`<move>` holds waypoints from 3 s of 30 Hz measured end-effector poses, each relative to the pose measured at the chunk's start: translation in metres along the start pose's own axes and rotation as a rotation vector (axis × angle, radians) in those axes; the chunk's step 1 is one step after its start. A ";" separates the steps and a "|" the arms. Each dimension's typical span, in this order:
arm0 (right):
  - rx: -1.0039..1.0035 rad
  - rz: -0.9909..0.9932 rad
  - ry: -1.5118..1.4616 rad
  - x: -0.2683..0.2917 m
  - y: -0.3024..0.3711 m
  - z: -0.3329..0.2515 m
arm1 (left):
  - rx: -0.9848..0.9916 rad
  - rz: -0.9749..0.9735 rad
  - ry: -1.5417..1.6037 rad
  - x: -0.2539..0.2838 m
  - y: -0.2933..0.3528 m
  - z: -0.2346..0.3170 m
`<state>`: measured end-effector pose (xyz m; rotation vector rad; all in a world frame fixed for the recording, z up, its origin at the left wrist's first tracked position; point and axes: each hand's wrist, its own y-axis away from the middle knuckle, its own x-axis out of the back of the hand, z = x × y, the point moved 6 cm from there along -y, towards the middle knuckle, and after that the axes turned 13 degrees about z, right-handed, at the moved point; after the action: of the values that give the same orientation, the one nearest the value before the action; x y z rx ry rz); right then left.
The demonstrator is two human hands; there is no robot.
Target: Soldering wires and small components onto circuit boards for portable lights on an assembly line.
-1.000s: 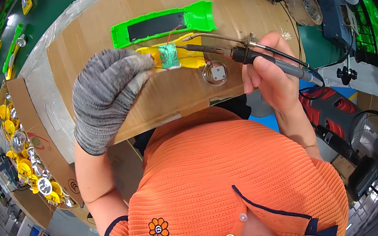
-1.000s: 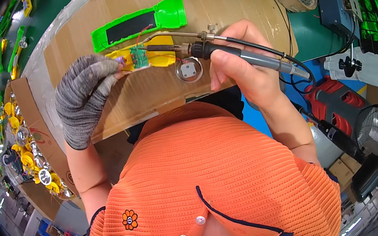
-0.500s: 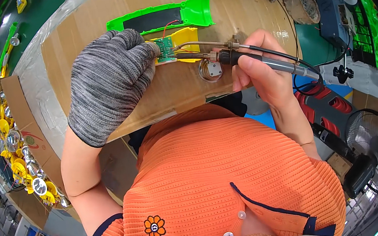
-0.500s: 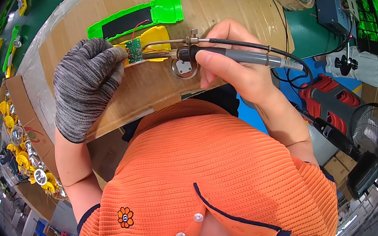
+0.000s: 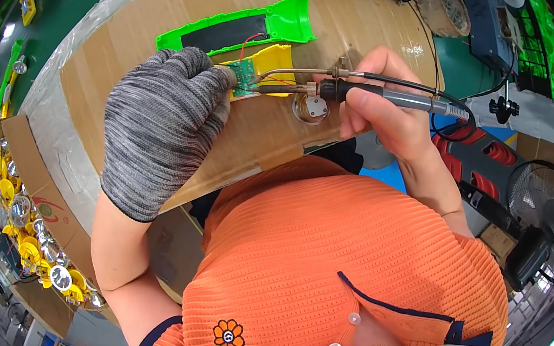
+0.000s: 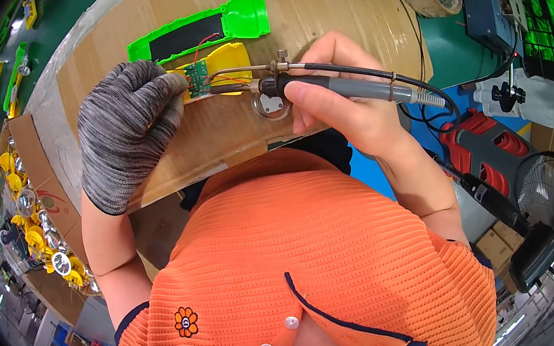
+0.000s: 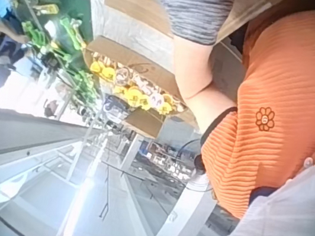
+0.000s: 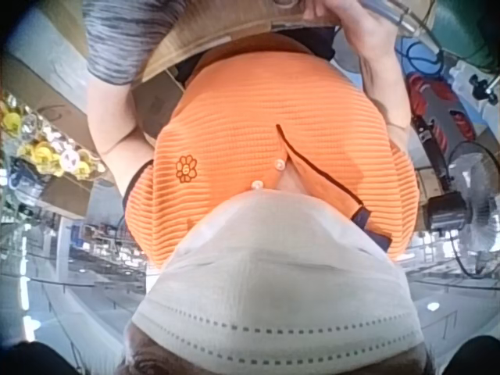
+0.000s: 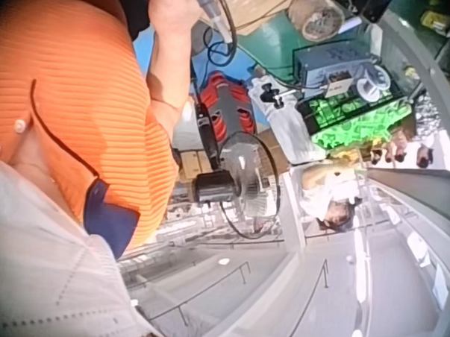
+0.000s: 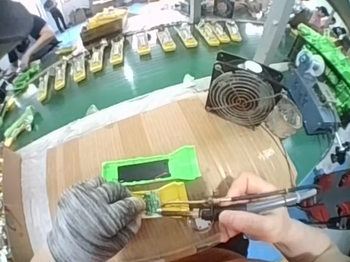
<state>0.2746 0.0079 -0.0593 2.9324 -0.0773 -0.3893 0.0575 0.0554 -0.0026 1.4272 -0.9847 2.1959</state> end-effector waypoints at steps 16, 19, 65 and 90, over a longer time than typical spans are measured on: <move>0.016 0.034 0.005 0.000 -0.002 0.001 | 0.000 0.000 -0.029 -0.002 0.000 0.002; 0.005 0.038 0.013 0.001 -0.001 0.002 | -0.009 -0.002 -0.040 -0.001 0.000 0.003; 0.341 0.334 -0.367 0.045 -0.014 0.000 | 0.074 0.249 -0.399 0.057 -0.089 -0.281; 0.418 0.380 -0.343 0.034 -0.013 -0.011 | -0.210 0.239 1.782 0.211 -0.068 0.094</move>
<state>0.3106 0.0199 -0.0596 3.0995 -0.8400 -0.8978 0.0686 0.0191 0.2354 -0.8843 -0.5326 2.2201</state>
